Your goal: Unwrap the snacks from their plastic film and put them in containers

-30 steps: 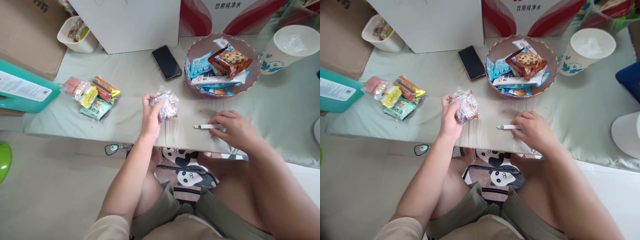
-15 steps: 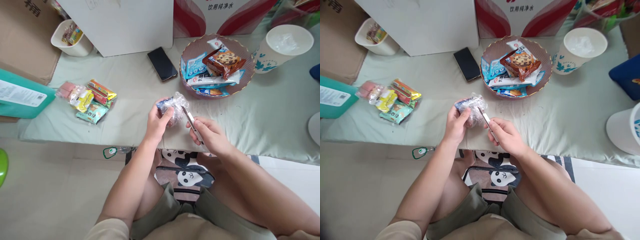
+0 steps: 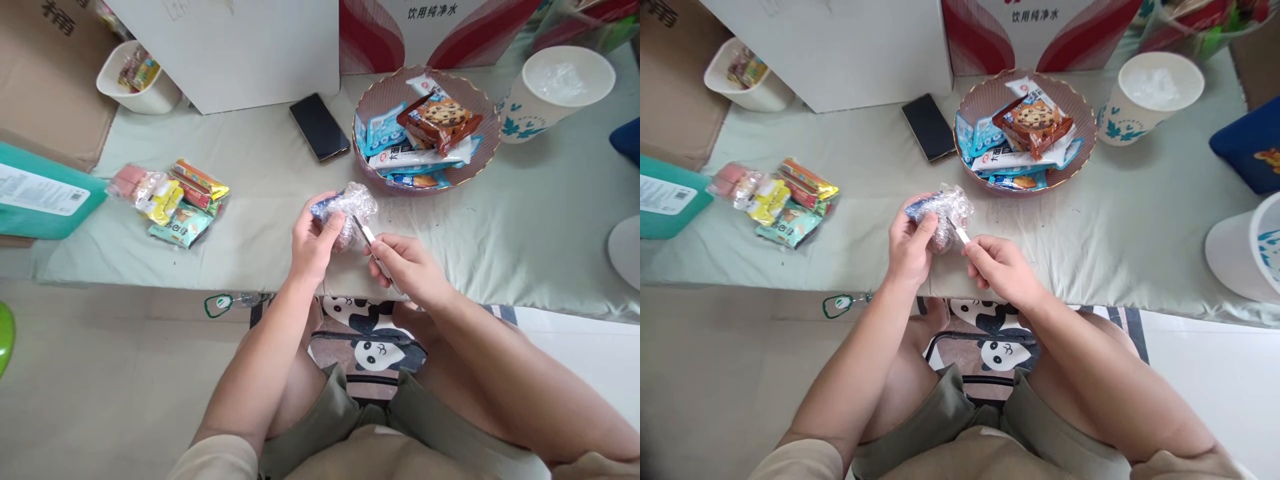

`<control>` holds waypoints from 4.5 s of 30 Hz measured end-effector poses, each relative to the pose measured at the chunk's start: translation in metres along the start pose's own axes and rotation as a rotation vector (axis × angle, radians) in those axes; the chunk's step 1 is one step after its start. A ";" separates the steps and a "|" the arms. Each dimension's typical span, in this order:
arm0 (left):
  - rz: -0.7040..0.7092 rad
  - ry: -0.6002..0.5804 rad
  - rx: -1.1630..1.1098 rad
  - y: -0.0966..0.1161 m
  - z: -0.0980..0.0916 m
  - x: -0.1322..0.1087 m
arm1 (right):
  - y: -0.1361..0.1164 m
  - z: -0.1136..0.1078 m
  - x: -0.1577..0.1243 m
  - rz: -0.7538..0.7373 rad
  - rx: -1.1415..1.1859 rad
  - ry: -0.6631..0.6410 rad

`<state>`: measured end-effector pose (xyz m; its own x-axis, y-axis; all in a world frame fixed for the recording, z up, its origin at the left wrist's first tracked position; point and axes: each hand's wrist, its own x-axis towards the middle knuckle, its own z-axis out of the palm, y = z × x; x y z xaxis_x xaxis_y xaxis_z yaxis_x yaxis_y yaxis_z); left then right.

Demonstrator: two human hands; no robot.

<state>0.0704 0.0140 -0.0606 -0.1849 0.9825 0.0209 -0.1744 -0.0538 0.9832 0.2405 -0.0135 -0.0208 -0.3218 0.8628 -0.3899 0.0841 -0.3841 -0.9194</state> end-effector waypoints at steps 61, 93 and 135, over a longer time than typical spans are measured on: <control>0.280 -0.368 0.700 0.020 -0.034 0.006 | 0.021 -0.035 -0.002 -0.818 -0.557 0.395; -0.263 0.350 0.420 0.032 -0.058 0.031 | 0.017 -0.063 0.002 -0.735 -0.023 0.529; -0.543 -1.062 0.898 0.093 -0.118 -0.054 | 0.031 0.006 0.028 -0.631 -1.016 0.025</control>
<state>-0.0497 -0.0655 0.0087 0.5468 0.5350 -0.6441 0.7220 0.0883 0.6863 0.2283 -0.0031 -0.0604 -0.5567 0.8163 0.1539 0.6287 0.5352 -0.5643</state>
